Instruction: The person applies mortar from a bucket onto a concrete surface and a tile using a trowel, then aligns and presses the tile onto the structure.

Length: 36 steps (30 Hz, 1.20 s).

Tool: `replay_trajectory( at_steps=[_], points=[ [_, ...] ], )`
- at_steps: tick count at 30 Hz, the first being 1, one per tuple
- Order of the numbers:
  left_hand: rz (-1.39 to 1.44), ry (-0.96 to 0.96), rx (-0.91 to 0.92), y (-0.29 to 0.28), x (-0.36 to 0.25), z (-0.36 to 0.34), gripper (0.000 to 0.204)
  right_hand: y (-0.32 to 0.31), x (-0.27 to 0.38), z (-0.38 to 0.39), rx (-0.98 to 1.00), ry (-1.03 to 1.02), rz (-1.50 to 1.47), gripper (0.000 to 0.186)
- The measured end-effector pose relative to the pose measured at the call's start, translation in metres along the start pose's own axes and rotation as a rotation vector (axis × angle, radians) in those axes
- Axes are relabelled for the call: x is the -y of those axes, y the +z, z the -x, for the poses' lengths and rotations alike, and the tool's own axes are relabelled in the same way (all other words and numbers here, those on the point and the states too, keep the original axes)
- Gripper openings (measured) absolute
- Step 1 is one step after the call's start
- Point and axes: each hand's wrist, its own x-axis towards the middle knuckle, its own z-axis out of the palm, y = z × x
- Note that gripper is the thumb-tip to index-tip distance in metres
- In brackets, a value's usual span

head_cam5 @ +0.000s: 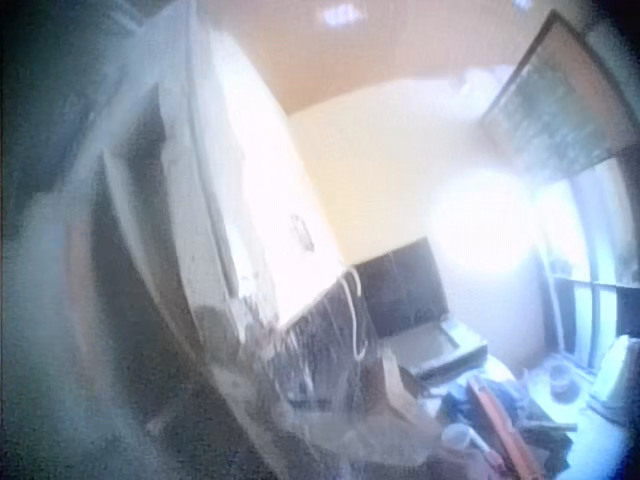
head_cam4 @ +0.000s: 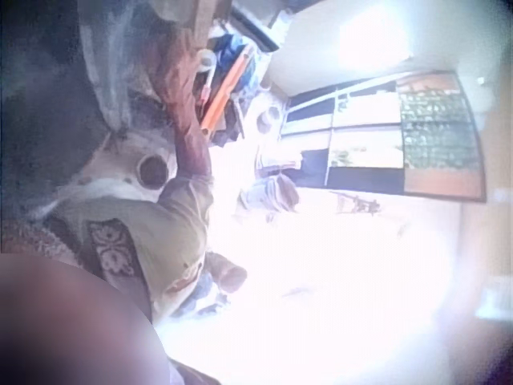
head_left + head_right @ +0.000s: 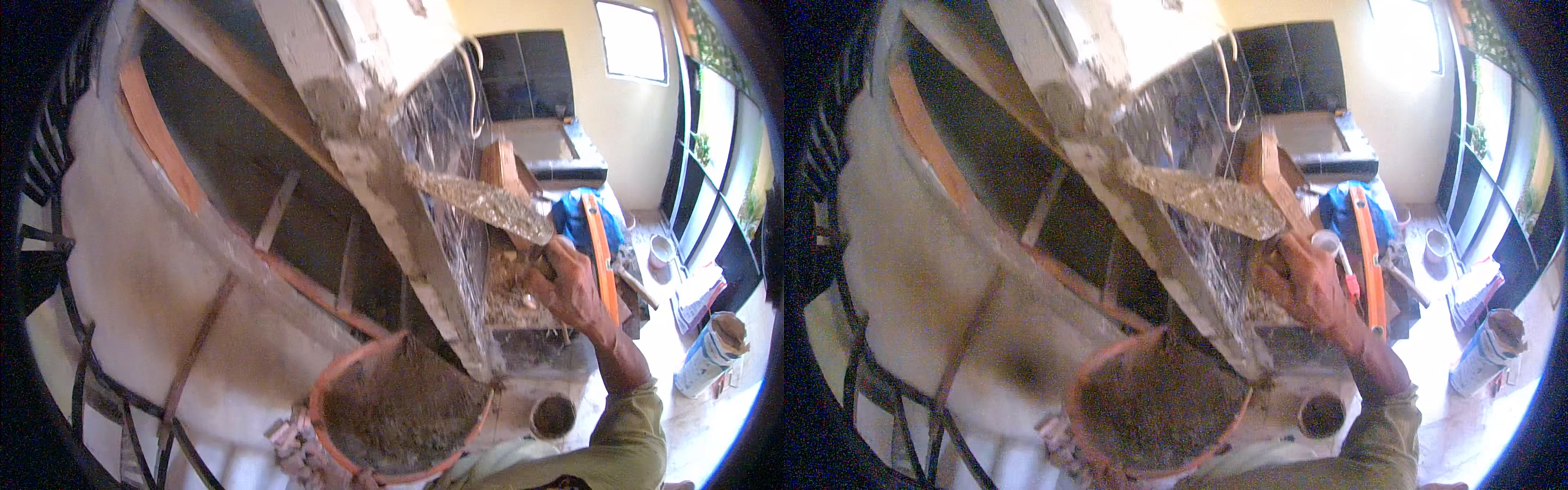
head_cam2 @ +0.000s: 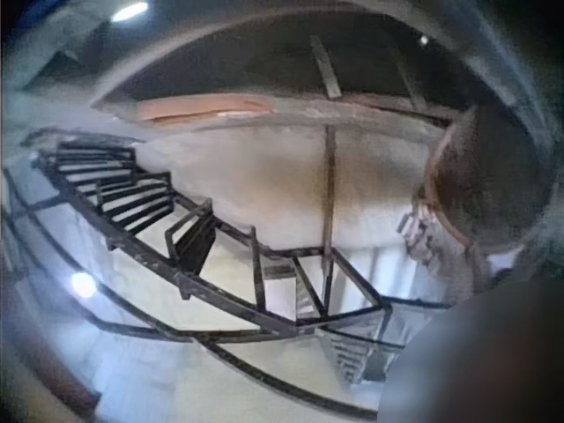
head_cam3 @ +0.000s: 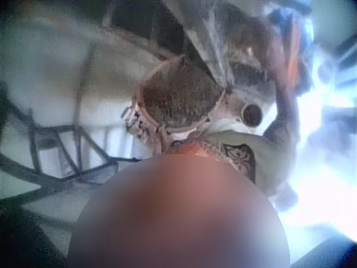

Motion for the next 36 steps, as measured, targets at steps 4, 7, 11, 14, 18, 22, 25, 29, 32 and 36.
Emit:
replay_trajectory(
  at_steps=[4,7,11,14,18,22,25,29,32,36],
  points=[
    [-0.005,-0.118,-0.124,-0.030,0.007,0.049,0.012,0.015,-0.016,0.020,0.075,0.101,-0.026,0.020],
    [0.035,-0.186,-0.189,-0.025,0.007,0.071,0.009,0.022,-0.014,0.035,0.065,0.070,-0.067,0.020],
    [-0.142,-0.233,-0.366,-0.015,-0.013,0.087,0.016,0.037,-0.019,0.067,0.207,0.266,-0.038,0.021],
    [-0.054,-0.190,-0.244,-0.030,0.009,0.093,0.018,0.042,-0.032,0.089,0.250,0.271,0.022,0.020],
    [-0.045,0.155,-0.038,-0.045,0.051,0.085,0.018,0.048,-0.038,0.103,0.222,0.231,-0.008,0.018],
    [-0.339,0.520,-0.095,-0.039,0.029,0.093,0.015,0.043,-0.035,0.093,0.300,0.274,0.017,0.020],
    [-0.906,1.224,0.002,-0.054,0.033,0.082,0.012,0.033,-0.019,0.076,0.245,0.296,0.011,0.021],
    [-0.956,0.621,0.220,-0.083,0.058,0.063,0.012,0.026,-0.013,0.058,0.236,0.181,0.066,0.025],
    [-0.619,0.520,0.087,-0.073,0.050,0.070,0.013,0.016,-0.004,0.035,0.276,0.213,0.067,0.025],
    [-0.259,0.303,-0.076,-0.031,0.026,0.080,0.015,0.008,-0.002,0.024,0.307,0.317,0.006,0.027]
  ],
)
